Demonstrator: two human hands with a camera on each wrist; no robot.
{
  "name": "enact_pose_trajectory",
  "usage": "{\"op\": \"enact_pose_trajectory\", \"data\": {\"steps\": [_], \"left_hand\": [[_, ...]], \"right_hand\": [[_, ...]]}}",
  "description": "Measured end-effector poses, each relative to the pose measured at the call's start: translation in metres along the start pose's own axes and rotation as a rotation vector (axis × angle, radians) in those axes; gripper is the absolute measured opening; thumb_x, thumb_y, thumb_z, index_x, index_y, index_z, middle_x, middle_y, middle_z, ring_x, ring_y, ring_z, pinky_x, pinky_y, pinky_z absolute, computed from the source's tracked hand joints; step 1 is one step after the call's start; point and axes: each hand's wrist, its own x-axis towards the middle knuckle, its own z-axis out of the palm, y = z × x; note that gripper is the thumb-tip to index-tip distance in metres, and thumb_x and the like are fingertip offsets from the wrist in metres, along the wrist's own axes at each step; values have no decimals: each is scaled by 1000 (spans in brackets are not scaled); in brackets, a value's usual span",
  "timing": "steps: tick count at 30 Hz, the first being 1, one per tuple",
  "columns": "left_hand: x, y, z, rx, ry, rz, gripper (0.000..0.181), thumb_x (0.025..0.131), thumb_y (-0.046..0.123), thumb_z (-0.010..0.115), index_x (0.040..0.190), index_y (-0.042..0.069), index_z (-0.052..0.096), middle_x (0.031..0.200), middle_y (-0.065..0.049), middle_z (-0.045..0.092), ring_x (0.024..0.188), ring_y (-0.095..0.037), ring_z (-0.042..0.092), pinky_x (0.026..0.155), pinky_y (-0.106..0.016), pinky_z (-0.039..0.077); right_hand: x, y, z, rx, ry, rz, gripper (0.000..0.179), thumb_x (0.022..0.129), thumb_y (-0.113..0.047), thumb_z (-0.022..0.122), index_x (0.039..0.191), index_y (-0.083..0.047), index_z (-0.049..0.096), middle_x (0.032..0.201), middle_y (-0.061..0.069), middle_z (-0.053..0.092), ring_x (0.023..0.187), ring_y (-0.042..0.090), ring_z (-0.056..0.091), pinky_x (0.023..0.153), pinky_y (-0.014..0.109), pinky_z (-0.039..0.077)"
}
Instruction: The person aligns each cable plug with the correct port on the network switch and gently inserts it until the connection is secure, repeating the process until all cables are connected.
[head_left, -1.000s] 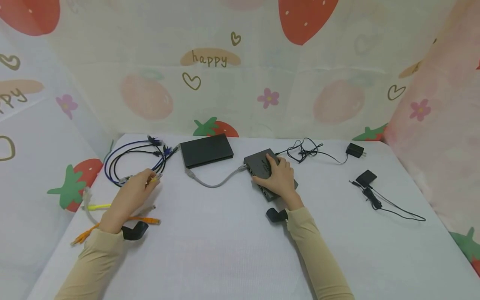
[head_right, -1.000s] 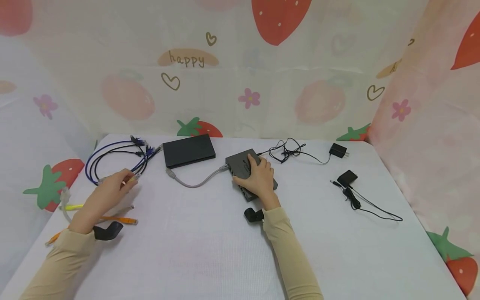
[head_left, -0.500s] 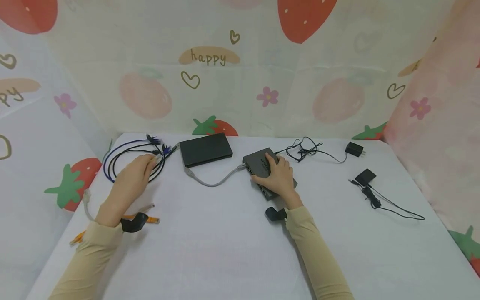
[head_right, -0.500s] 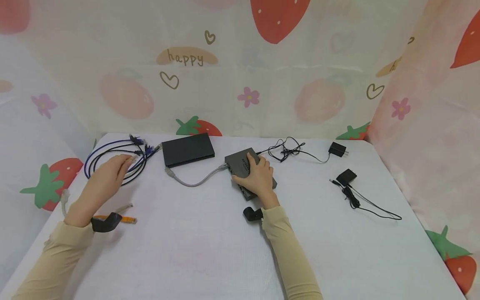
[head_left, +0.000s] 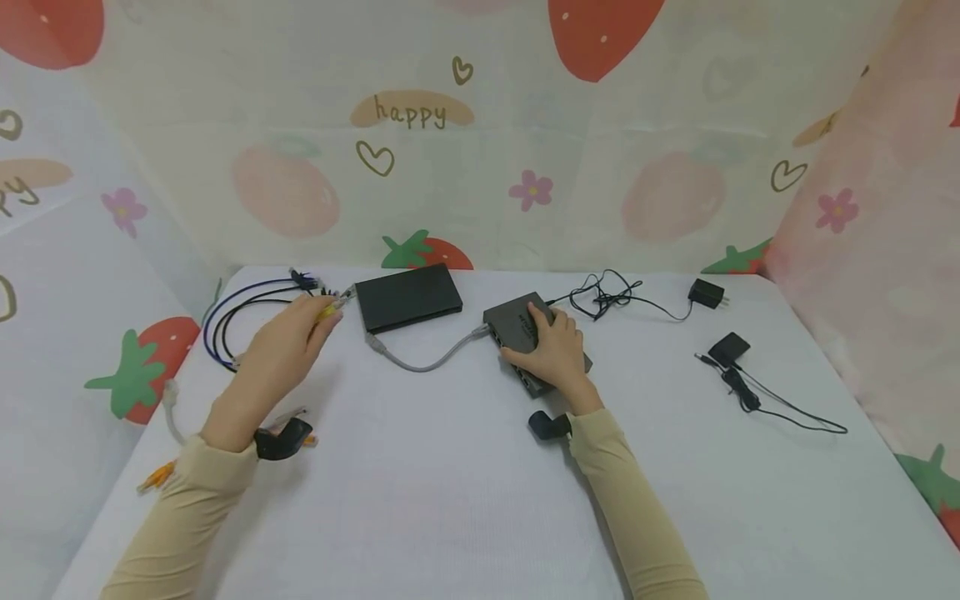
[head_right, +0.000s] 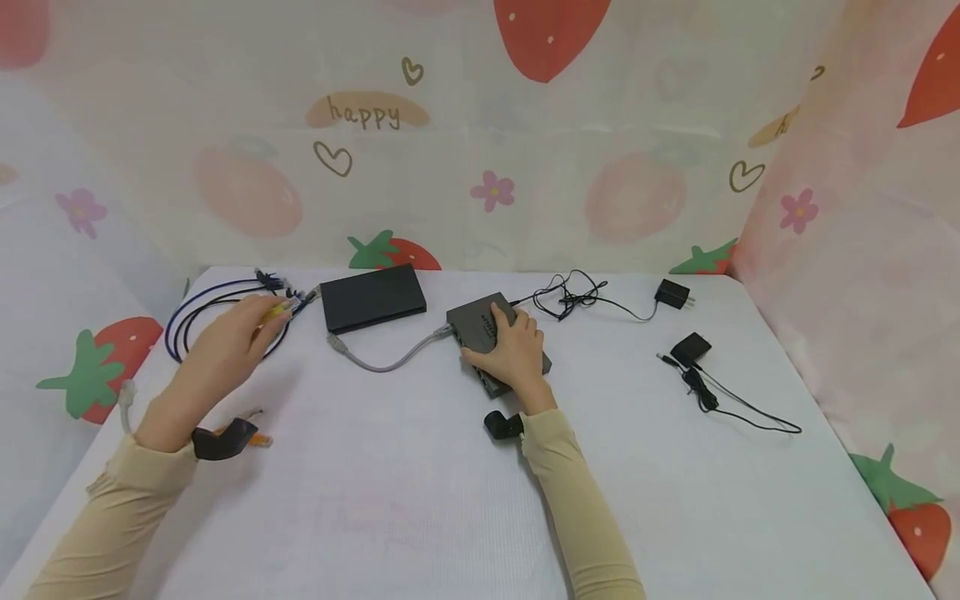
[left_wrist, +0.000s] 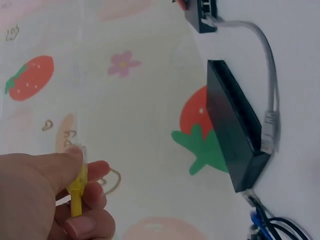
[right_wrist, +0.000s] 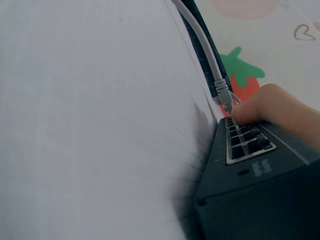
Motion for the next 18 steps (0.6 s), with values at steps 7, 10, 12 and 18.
{"op": "enact_pose_trajectory", "data": {"steps": [7,10,12,18], "left_hand": [[3,18,7,6,103,118,28,96,26,52,119,12,58,88,-2,54,62,-16,47,52,-31,39],[5,23,12,6,107,145,28,94,25,55,119,13,58,89,-1,55,61,-14,48,49,-28,39],[6,28,15,-2,80,144,29,95,27,54,119,12,58,88,-2,57,61,-16,50,51,-30,41],[12,45,23,-99,-73,96,30,98,27,48,115,5,57,87,-5,59,66,-17,50,57,-31,43]], "right_hand": [[1,0,0,-5,-5,-2,94,71,-66,61,146,-21,27,138,24,31,120,37,36,93,50,34],[1,-1,0,-6,-1,-5,94,71,-66,61,146,-20,28,138,24,32,120,37,36,92,50,35],[0,-1,0,-6,0,-5,94,71,-66,61,146,-20,28,138,24,32,120,37,36,92,50,35],[0,0,1,-3,6,-2,94,71,-66,61,146,-20,28,137,24,32,119,37,36,92,50,35]]}}
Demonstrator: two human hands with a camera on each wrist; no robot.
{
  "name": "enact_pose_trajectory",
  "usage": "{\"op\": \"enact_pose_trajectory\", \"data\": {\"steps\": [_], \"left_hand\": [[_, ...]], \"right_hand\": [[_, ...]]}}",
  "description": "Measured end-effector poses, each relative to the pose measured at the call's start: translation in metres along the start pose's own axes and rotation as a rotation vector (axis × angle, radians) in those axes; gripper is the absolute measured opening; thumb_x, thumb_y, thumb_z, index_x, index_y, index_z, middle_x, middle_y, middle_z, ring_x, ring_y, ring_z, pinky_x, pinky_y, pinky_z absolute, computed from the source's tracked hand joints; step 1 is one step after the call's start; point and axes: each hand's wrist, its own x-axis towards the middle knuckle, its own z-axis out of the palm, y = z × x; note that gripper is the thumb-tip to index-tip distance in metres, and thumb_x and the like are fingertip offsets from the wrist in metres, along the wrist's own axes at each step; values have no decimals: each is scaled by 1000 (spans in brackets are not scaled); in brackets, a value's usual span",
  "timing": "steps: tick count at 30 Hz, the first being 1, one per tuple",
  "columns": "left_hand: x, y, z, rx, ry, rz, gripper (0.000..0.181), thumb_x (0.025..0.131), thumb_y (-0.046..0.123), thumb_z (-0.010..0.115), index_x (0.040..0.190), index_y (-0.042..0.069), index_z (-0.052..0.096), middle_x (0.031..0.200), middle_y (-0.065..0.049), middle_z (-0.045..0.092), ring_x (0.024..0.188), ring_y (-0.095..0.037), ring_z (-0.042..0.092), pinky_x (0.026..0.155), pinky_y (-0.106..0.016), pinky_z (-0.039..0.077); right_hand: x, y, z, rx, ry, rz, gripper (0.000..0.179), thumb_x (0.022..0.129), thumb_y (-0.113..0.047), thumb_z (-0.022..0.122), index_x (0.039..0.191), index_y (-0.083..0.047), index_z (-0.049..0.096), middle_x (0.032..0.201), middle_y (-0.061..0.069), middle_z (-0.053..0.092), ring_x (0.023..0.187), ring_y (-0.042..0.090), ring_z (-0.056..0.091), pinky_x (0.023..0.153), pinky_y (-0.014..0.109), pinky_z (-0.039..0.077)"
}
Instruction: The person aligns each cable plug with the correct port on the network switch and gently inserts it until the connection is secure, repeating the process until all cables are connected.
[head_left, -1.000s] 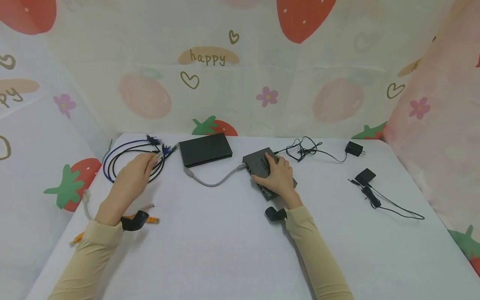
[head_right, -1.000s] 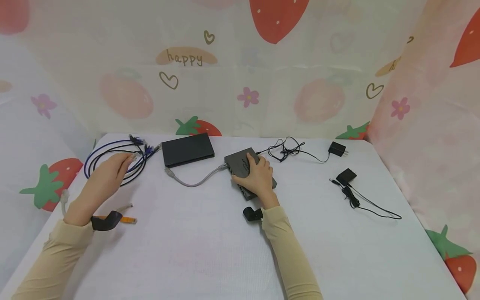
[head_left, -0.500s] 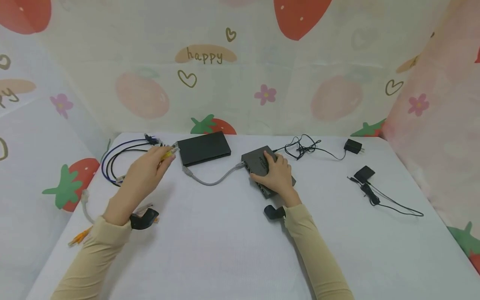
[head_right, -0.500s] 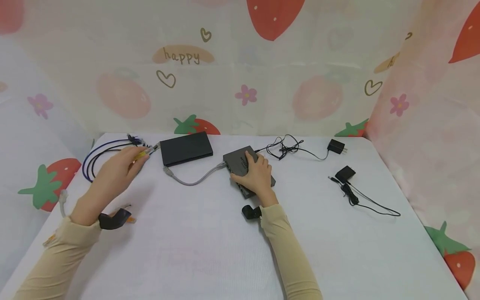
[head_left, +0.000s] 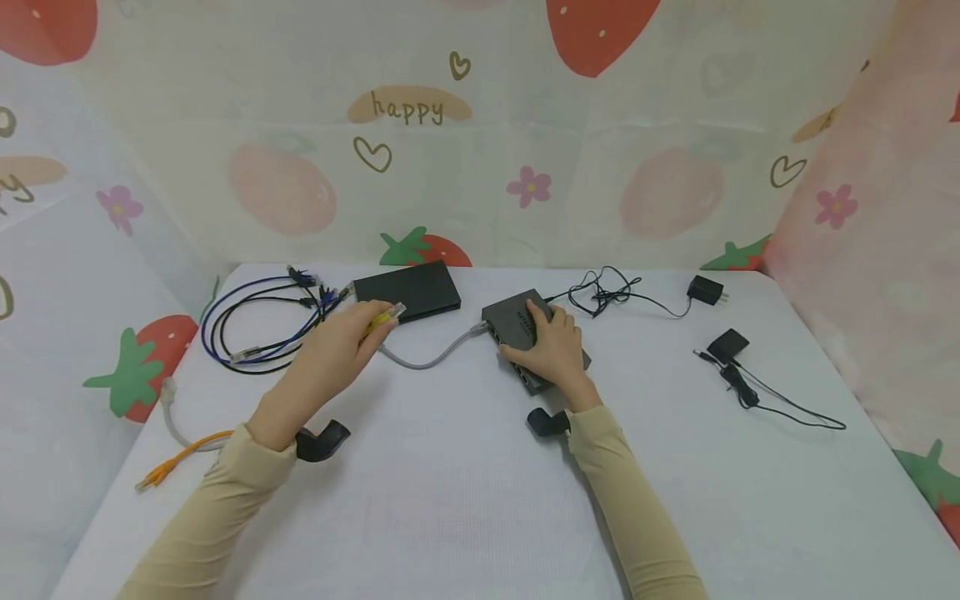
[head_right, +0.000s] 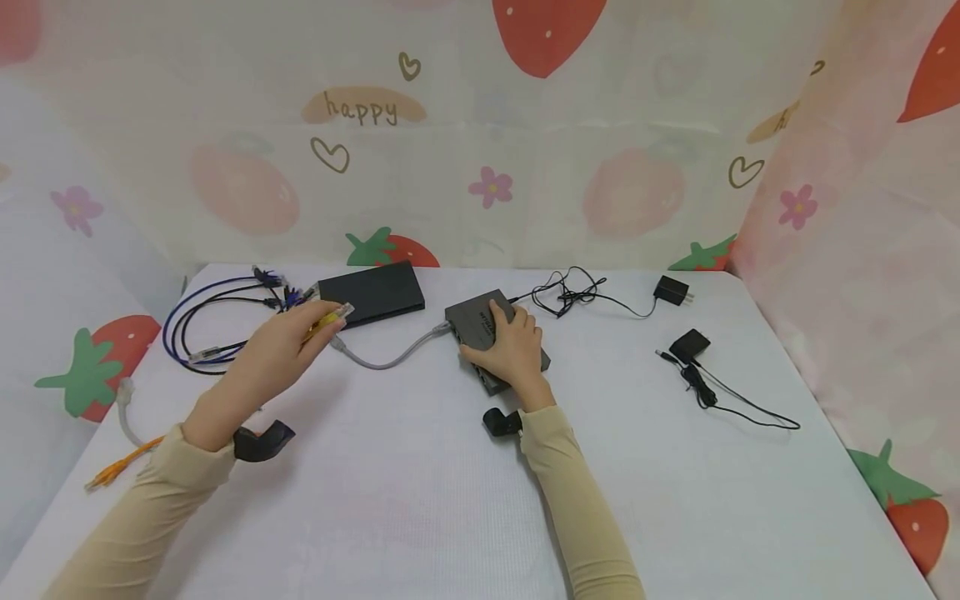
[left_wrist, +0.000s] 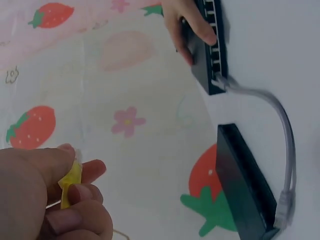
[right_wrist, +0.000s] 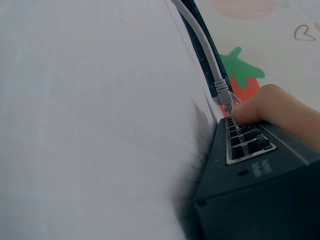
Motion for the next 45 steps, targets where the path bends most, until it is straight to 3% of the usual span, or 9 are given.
{"op": "enact_pose_trajectory", "data": {"steps": [6,8,10,15,20,27,31,38,45], "left_hand": [[10,6,10,-143,-115,-42,26,100,27,42,107,6,57,67,-2,43,55,-14,35,51,-27,32],[13,6,14,-200,-158,-65,27,100,28,40,106,7,57,66,-3,39,55,-15,33,52,-28,32],[17,6,20,-242,-204,-83,29,101,30,38,106,9,58,73,-3,45,61,-16,38,57,-29,34],[31,0,41,-353,-339,-120,34,101,34,35,99,9,58,83,-8,52,63,-17,46,56,-29,39],[44,-5,64,-533,-465,-185,39,100,38,37,91,4,55,64,-4,43,47,-13,34,42,-24,29],[55,-10,95,-709,-615,-286,53,99,44,35,86,-7,48,56,3,32,46,-10,25,43,-23,21],[62,-12,109,-721,-650,-313,50,101,41,31,91,-4,49,57,4,33,44,-8,24,42,-22,21],[75,-9,124,-706,-649,-329,43,102,34,32,106,-2,56,60,3,37,44,-7,27,42,-21,24],[81,-7,137,-766,-648,-429,37,102,30,34,109,1,56,58,4,37,42,-6,26,41,-21,25]], "right_hand": [[-1,1,1,4,5,-8,94,71,-66,62,146,-19,29,137,24,32,119,37,37,91,50,35],[0,1,1,1,6,-10,94,71,-66,62,146,-19,29,138,24,32,119,37,37,91,50,34],[0,1,1,3,5,-9,94,71,-65,62,146,-19,29,138,24,32,119,37,37,92,50,34],[-2,1,0,18,18,-12,93,71,-66,60,145,-19,30,137,24,33,119,37,37,92,51,34],[-4,-2,-1,18,37,-14,93,70,-68,59,144,-19,33,136,23,34,118,36,38,90,49,35],[-1,-2,0,10,-8,8,94,71,-64,62,146,-20,28,140,23,31,121,37,36,93,51,34],[0,-2,0,5,-14,5,94,71,-66,61,146,-21,28,139,23,31,121,36,36,92,51,34],[1,0,-1,15,-12,5,94,71,-66,62,146,-21,27,139,23,30,121,36,35,93,51,34],[2,3,-3,3,-49,-28,97,72,-67,61,147,-18,24,141,24,28,122,38,34,93,52,34]]}}
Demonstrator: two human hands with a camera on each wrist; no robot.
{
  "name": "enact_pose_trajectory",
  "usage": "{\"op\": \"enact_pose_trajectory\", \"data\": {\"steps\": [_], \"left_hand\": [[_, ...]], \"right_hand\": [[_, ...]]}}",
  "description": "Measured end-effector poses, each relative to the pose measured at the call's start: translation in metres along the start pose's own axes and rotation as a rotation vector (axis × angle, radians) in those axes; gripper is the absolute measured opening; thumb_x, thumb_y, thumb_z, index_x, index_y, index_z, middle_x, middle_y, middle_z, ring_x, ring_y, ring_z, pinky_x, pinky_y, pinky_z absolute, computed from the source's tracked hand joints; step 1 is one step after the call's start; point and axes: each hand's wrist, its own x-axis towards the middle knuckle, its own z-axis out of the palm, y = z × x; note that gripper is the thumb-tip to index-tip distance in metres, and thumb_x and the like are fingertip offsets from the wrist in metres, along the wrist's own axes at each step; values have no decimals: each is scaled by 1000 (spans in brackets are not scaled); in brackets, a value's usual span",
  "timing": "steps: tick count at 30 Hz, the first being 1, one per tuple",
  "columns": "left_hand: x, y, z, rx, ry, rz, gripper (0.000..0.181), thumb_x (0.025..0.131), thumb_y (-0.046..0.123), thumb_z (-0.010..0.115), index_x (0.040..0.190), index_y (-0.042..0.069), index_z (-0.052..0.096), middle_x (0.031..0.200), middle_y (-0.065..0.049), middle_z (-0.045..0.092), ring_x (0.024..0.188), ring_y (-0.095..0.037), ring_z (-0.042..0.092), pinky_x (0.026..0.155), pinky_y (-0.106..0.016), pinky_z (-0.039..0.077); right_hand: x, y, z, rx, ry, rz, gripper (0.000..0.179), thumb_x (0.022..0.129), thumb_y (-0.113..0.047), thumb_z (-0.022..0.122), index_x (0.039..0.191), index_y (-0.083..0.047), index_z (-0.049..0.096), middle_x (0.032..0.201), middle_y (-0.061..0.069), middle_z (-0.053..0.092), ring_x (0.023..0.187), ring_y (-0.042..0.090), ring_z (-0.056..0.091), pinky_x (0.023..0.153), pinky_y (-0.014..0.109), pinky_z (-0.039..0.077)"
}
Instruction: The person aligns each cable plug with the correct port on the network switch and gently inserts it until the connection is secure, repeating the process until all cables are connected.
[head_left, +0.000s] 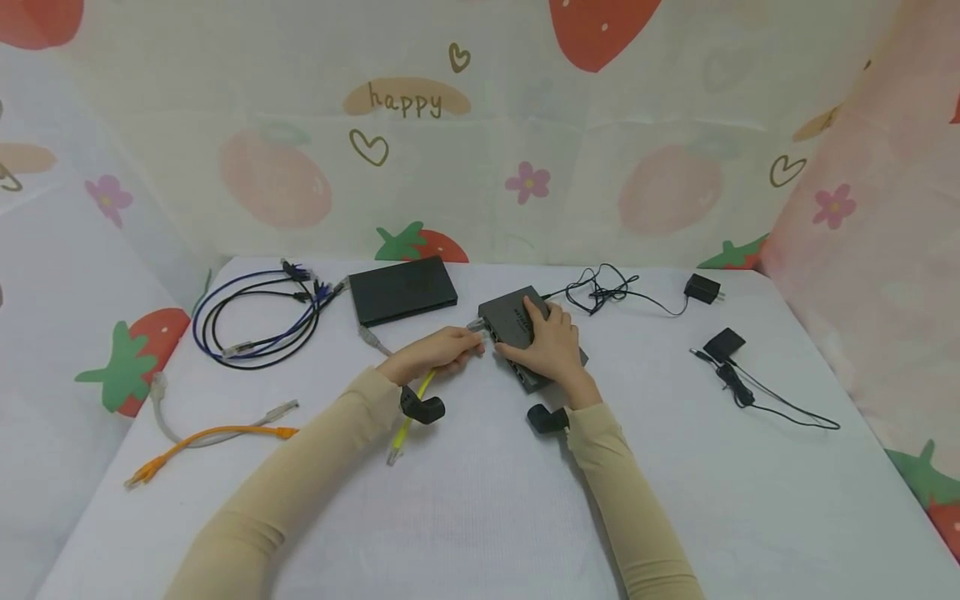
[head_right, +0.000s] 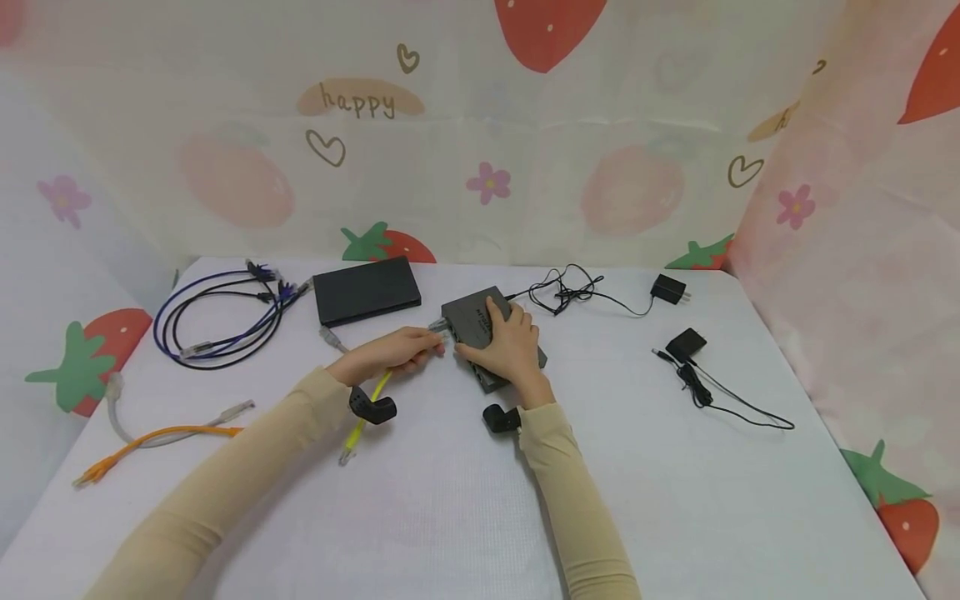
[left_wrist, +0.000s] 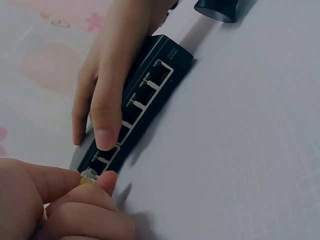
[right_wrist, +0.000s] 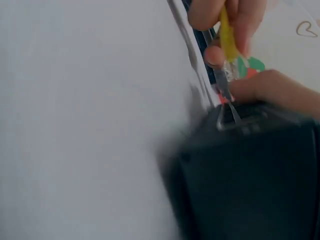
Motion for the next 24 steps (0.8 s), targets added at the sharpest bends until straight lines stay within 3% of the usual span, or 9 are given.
{"op": "enact_pose_trajectory", "data": {"steps": [8,24], "left_hand": [[9,-3,2,-24,-14,-29,36,101,31,34,105,2,56,57,3,37,42,-7,27,41,-22,24],[8,12,5,-48,-37,-114,34,103,26,29,109,0,51,63,3,38,47,-6,30,44,-20,24]], "right_hand": [[0,3,-1,1,-29,-25,98,73,-67,60,148,-17,22,143,25,25,124,40,33,96,53,34],[0,2,-3,35,-13,-21,97,72,-67,60,147,-17,24,141,25,27,121,39,35,94,52,35]]}}
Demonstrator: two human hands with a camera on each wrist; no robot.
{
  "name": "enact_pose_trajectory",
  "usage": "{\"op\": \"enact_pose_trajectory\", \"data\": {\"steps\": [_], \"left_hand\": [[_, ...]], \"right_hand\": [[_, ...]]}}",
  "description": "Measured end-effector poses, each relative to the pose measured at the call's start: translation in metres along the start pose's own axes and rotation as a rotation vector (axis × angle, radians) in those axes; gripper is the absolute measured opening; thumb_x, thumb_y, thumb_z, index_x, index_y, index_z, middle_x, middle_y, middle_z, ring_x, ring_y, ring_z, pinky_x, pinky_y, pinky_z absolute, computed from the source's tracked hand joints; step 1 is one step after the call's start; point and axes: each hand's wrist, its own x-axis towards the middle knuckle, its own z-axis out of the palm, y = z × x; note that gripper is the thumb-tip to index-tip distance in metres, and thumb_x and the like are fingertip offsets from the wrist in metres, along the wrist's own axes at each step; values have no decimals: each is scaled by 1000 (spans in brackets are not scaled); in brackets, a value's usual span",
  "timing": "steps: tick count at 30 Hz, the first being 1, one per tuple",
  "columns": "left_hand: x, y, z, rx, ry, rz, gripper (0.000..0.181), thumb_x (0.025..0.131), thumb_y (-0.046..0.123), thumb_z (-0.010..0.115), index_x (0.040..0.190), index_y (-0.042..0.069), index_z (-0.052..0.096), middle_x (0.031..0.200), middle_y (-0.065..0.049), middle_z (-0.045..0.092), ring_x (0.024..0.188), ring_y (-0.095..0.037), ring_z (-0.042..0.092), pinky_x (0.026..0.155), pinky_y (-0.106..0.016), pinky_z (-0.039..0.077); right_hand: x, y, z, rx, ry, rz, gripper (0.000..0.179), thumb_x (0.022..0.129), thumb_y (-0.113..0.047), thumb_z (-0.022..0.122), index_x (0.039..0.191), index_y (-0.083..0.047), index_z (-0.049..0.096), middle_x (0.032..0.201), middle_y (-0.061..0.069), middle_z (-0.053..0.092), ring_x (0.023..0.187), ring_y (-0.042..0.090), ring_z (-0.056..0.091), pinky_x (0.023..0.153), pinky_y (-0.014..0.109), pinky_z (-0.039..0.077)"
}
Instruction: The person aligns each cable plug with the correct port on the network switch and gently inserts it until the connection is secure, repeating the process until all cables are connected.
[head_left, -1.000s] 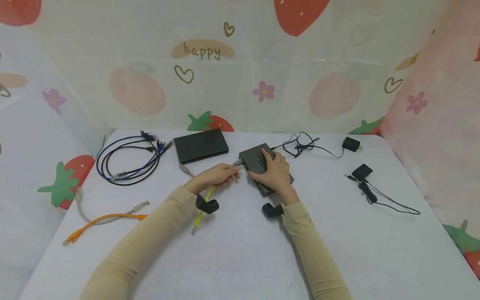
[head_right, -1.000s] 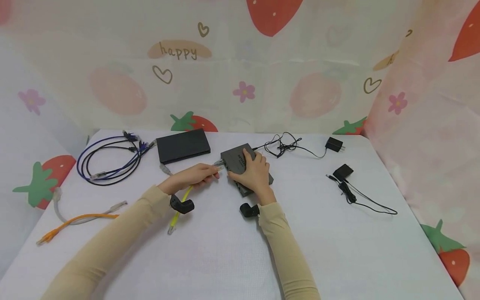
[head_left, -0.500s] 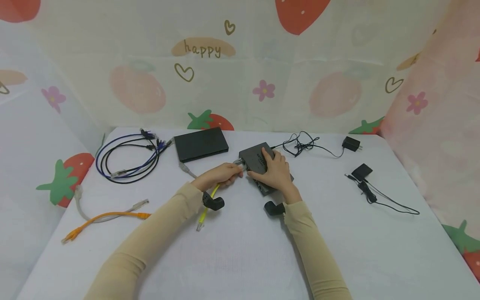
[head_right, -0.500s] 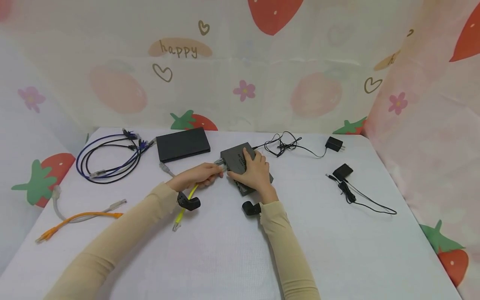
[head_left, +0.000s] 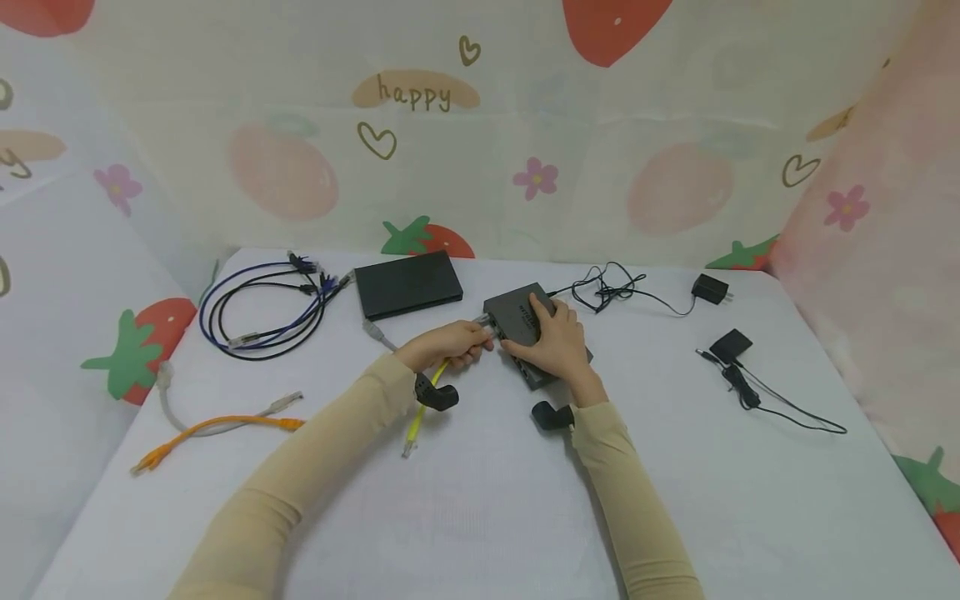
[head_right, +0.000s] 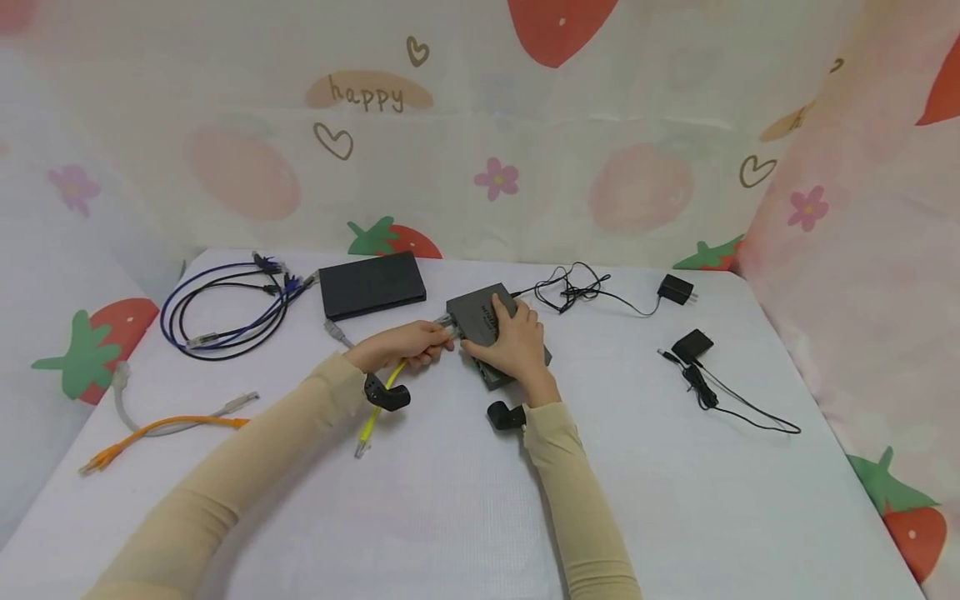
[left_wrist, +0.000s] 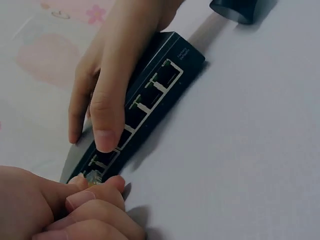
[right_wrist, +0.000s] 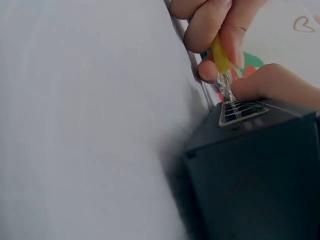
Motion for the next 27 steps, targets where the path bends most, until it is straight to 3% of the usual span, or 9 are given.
{"op": "enact_pose_trajectory", "data": {"steps": [16,27], "left_hand": [[-3,-11,-2,-49,1,26,36,102,34,32,110,5,53,63,3,38,46,-7,29,43,-22,26],[1,-6,3,-64,7,14,35,103,31,29,111,4,50,62,3,38,44,-7,26,41,-22,25]], "right_hand": [[2,-2,3,33,30,-7,97,70,-66,62,146,-17,28,140,25,29,120,39,36,94,53,34],[0,0,0,58,28,-3,97,70,-64,65,146,-15,29,141,26,29,122,39,34,95,53,33]]}}
